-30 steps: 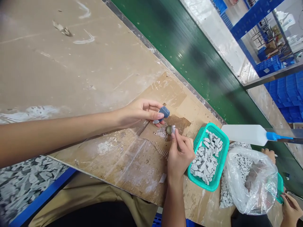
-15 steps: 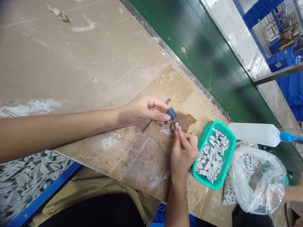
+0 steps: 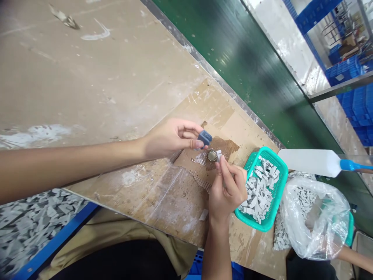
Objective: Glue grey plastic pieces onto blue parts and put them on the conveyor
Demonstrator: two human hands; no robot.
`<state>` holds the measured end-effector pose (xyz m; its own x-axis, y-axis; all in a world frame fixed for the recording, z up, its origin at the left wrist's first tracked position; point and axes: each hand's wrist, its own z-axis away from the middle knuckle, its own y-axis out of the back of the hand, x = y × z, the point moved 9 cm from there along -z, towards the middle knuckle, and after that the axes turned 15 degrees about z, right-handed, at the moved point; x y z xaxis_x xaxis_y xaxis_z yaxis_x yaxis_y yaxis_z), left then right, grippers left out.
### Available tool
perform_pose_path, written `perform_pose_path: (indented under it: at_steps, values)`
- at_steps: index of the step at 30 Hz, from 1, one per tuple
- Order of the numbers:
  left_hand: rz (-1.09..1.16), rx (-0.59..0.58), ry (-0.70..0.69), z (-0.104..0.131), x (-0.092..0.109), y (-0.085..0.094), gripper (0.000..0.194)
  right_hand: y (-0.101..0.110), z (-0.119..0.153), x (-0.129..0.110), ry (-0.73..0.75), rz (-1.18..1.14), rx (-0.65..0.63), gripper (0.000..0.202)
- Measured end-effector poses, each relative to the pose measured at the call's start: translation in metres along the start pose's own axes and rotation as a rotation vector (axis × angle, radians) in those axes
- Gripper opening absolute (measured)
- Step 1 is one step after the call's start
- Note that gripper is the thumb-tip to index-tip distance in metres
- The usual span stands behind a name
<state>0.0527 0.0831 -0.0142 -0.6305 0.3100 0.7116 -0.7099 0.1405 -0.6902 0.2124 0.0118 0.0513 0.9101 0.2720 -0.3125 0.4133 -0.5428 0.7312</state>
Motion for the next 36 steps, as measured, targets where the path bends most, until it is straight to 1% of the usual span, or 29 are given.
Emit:
perform_pose_path:
  at_steps: [2, 4, 8, 11, 13, 18, 23, 27, 29, 33, 36]
  values:
    - [-0.054, 0.011, -0.044, 0.002, 0.003, -0.002, 0.014, -0.003, 0.0, 0.001, -0.005, -0.014, -0.034, 0.03]
    - [-0.097, 0.002, -0.072, 0.004, 0.003, -0.006, 0.014, -0.005, 0.0, 0.003, -0.05, -0.057, -0.065, 0.028]
    - [-0.171, -0.019, -0.087, 0.01, -0.002, -0.014, 0.016, 0.003, -0.001, 0.011, -0.178, -0.226, -0.015, 0.029]
    - [-0.21, -0.044, -0.069, 0.013, -0.011, -0.018, 0.019, 0.008, -0.002, 0.013, -0.204, -0.356, 0.012, 0.03]
    - [-0.216, -0.069, -0.067, 0.015, -0.015, -0.02, 0.019, 0.009, -0.003, 0.013, -0.198, -0.392, 0.007, 0.03]
    - [-0.213, -0.12, -0.09, 0.017, -0.015, -0.025, 0.021, 0.007, -0.003, 0.007, -0.145, -0.384, -0.084, 0.032]
    - [-0.227, -0.133, -0.083, 0.02, -0.014, -0.028, 0.022, 0.004, -0.004, -0.001, -0.099, -0.422, -0.148, 0.035]
    - [-0.234, -0.15, -0.072, 0.021, -0.016, -0.029, 0.027, 0.001, -0.004, -0.003, -0.107, -0.411, -0.22, 0.037]
    - [-0.26, -0.168, -0.092, 0.023, -0.015, -0.03, 0.028, -0.001, -0.004, -0.005, -0.114, -0.384, -0.264, 0.038]
    - [-0.396, -0.151, -0.166, 0.026, -0.01, -0.029, 0.019, 0.0, -0.004, -0.008, -0.109, -0.319, -0.294, 0.039]
    - [-0.412, -0.146, -0.152, 0.029, -0.013, -0.029, 0.016, 0.0, -0.004, -0.01, -0.116, -0.342, -0.33, 0.043]
